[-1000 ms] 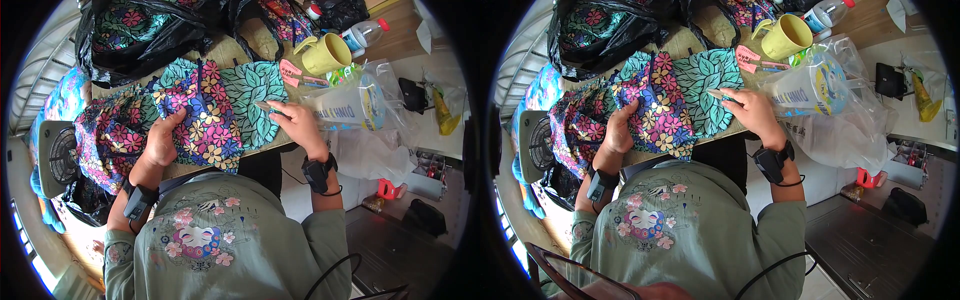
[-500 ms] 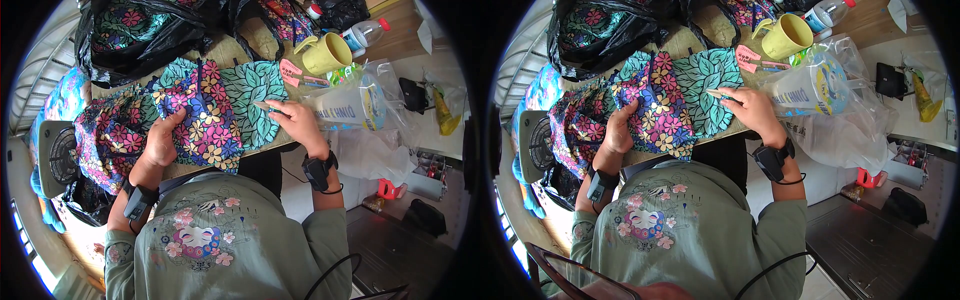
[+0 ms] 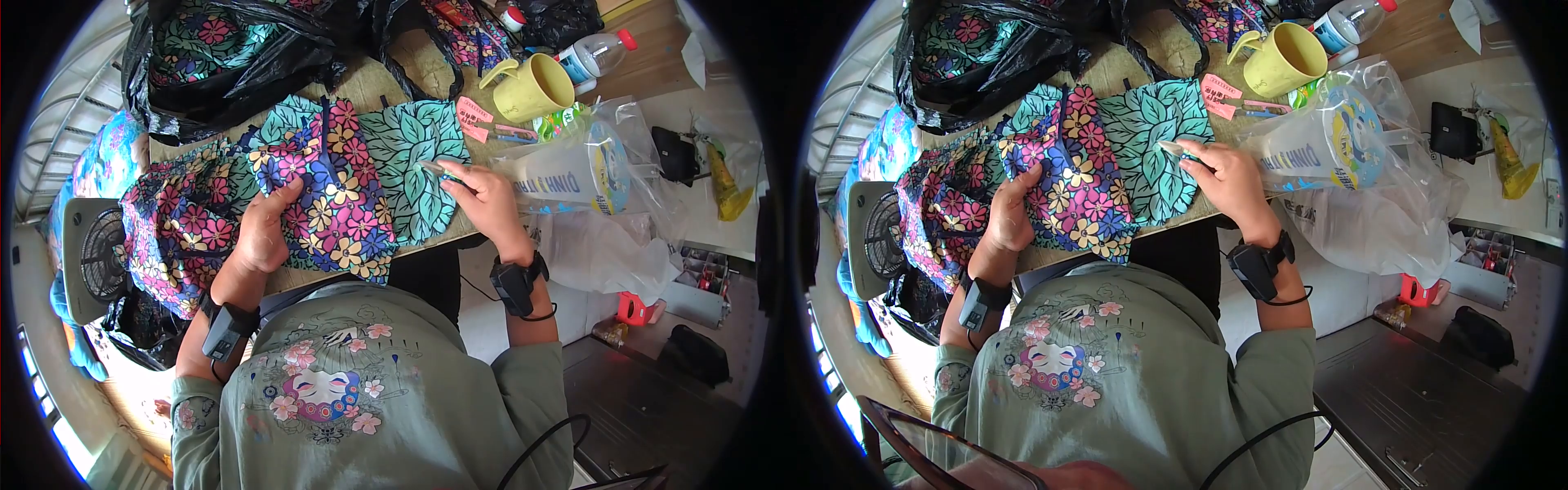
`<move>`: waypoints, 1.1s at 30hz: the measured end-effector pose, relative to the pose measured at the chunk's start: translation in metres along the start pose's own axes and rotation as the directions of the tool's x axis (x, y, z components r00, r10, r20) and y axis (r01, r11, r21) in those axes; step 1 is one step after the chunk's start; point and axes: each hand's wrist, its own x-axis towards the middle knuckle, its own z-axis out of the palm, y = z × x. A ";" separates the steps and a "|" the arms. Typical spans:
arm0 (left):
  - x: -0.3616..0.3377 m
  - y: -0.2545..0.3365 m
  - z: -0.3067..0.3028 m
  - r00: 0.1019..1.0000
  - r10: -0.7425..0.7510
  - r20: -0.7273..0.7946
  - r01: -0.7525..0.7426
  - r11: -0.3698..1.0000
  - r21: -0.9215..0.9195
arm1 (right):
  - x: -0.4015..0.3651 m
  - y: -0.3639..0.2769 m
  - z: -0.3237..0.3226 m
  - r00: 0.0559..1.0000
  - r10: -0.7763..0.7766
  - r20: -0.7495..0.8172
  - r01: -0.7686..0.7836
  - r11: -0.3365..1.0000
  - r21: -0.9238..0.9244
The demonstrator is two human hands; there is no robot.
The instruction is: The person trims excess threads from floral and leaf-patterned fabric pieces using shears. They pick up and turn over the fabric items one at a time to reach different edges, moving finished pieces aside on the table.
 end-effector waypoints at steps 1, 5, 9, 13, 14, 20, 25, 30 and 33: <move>0.000 0.000 0.000 1.000 0.000 0.000 0.000 1.000 -0.004 | -0.001 0.000 0.001 0.999 -0.011 -0.044 0.012 0.999 0.034; 0.000 0.001 -0.003 0.999 -0.032 0.024 0.032 0.999 -0.019 | -0.005 0.003 0.003 0.997 -0.026 -0.077 0.031 0.998 0.060; 0.000 0.001 -0.003 1.000 -0.025 0.004 0.025 1.000 -0.012 | -0.006 0.002 0.003 0.997 -0.032 -0.066 0.036 0.998 0.058; -0.001 0.002 -0.001 1.000 -0.018 0.005 0.018 1.000 0.004 | -0.006 0.003 0.004 0.998 -0.025 -0.052 0.027 0.999 0.033; -0.001 0.002 -0.001 1.000 -0.018 0.005 0.018 1.000 0.004 | -0.006 0.003 0.004 0.999 -0.021 -0.046 0.022 1.000 0.020; -0.001 0.002 -0.001 1.000 -0.015 0.007 0.015 1.000 0.008 | -0.005 0.000 0.003 0.998 -0.043 -0.049 0.043 0.999 0.016; -0.002 0.003 0.000 1.000 -0.014 0.010 0.014 1.000 0.006 | -0.007 -0.001 0.001 0.999 -0.026 -0.020 0.026 1.000 0.016; -0.001 0.002 0.000 1.000 -0.015 0.011 0.015 1.000 -0.007 | -0.006 -0.001 0.000 0.999 0.032 -0.005 -0.032 0.999 0.028; -0.001 0.003 0.000 1.000 -0.018 0.005 0.018 1.000 0.007 | -0.003 -0.001 -0.001 1.000 0.030 0.008 -0.030 0.999 0.037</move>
